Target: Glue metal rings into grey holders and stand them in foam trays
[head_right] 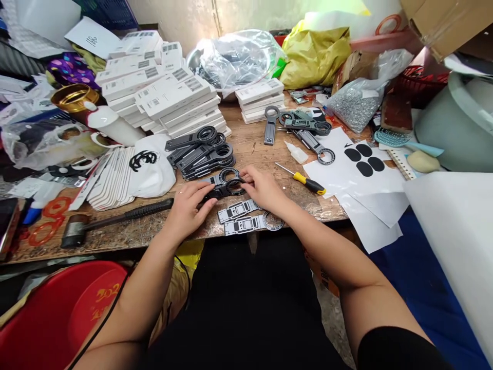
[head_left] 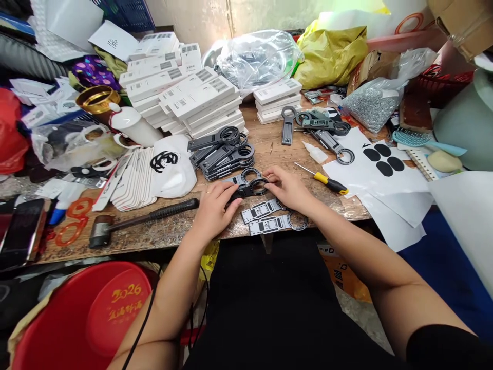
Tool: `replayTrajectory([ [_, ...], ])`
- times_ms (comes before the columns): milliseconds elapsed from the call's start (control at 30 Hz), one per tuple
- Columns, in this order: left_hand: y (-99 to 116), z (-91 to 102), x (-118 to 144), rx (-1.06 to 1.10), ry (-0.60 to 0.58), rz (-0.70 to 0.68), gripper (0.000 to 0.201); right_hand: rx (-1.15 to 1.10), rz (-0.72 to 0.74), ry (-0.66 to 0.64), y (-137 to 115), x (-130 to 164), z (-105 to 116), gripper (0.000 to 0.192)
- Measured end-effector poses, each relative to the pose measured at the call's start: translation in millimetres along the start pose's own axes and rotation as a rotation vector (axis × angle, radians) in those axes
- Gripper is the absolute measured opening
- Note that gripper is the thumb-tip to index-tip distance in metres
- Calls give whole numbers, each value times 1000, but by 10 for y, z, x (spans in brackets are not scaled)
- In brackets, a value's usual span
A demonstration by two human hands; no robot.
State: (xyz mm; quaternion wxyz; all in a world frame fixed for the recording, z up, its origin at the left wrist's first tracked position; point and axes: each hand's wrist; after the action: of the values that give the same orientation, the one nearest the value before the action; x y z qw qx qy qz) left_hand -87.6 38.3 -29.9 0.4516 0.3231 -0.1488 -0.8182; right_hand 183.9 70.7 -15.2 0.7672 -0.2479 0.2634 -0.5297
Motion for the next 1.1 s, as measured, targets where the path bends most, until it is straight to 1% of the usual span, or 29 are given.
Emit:
replayTrajectory([
  [100, -97, 67, -100, 42, -25, -6, 34, -16, -40, 16, 125, -81, 77, 23],
  [200, -222, 125, -158, 82, -79, -1, 35, 71, -108, -7, 226, -73, 170, 24],
  [267, -269, 122, -162, 82, -82, 1, 34, 155, -115, -45, 233, -57, 187, 23],
  [333, -272, 85, -147, 66, -57, -9, 33, 237, -82, -71, 198, -46, 168, 21],
  [400, -234, 25, -123, 55, -5, -27, 31, 304, -55, -76, 154, -42, 140, 21],
  [500, -114, -73, -76, 46, 112, -96, 27, 361, -54, -77, 117, -46, 125, 21],
  [567, -12, -129, -26, 36, 157, -167, 24, 382, -58, -83, 110, -50, 132, 21],
  [633, 86, -175, 48, 6, 188, -201, 22, 393, -67, -76, 105, -56, 139, 20],
  [733, 187, -236, 181, -38, 265, -145, 20, 390, -80, -68, 104, -82, 155, 19],
  [767, 205, -255, 221, -34, 275, -118, 20, 382, -78, -76, 117, -100, 175, 18],
  [833, 218, -289, 279, -3, 258, -87, 21, 362, -71, -80, 184, -157, 264, 15],
  [867, 217, -303, 294, 14, 240, -82, 21, 363, -84, -50, 243, -194, 335, 14],
  [933, 205, -323, 301, 33, 209, -85, 21, 400, -158, 72, 409, -273, 519, 16],
  [1000, 195, -332, 284, 39, 186, -88, 22, 465, -265, 203, 610, -338, 711, 22],
  [1033, 195, -334, 270, 41, 180, -90, 22, 483, -305, 233, 706, -358, 792, 26],
  [1100, 206, -338, 239, 42, 180, -93, 21, 479, -352, 239, 857, -368, 903, 31],
])
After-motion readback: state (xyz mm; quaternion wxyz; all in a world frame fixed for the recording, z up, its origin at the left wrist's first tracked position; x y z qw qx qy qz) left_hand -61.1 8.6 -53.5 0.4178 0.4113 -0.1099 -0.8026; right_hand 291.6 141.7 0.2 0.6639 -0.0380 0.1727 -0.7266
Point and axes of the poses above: each hand's wrist, its own x-axis away from the middle knuckle, its own z-axis out of the back of the hand, y = z × x, and after that the axes turned 11 degrees about x, right-handed
